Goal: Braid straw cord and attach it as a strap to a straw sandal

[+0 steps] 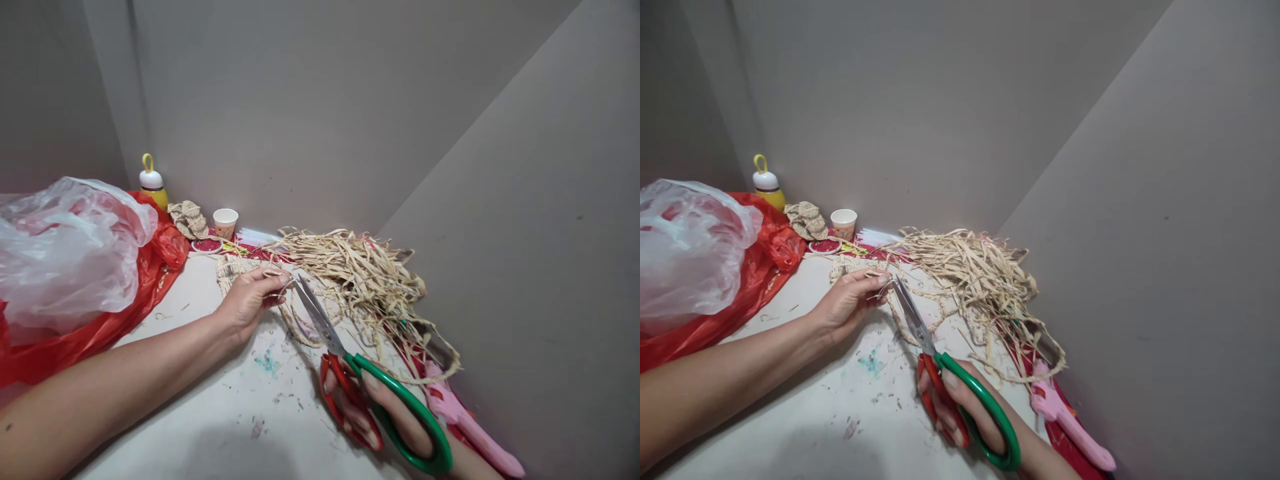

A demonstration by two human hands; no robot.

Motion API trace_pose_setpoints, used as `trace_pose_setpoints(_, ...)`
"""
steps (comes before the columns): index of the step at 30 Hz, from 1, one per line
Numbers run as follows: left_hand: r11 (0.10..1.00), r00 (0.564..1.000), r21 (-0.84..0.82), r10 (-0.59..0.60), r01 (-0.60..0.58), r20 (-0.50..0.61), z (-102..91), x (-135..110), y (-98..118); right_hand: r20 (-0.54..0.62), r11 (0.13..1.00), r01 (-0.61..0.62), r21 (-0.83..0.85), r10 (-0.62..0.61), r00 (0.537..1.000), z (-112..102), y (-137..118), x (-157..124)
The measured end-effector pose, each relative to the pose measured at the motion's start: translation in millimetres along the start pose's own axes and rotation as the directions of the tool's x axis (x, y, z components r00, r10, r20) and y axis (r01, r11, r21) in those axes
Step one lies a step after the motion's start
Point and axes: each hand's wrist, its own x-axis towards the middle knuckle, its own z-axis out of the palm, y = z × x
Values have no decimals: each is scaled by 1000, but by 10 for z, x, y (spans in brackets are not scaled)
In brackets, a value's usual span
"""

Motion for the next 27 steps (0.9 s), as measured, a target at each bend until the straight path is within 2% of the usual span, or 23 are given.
trace_pose_setpoints(4,999,1000,-27,-17,18,26,17,-13,5,1,992,13,129,-13,1000,40,7,10)
trace_pose_setpoints(9,1000,998,-26,-3,5,63,4,-7,-14,-26,977,-10,211,16,1000,131,-51,18)
trace_pose_setpoints(21,1000,997,-29,-9,12,72,30,-33,5,-77,986,8,165,5,997,231,-51,25)
trace_pose_setpoints(27,1000,998,-21,15,-14,56,21,-28,5,-88,987,-40,156,54,995,213,42,-13)
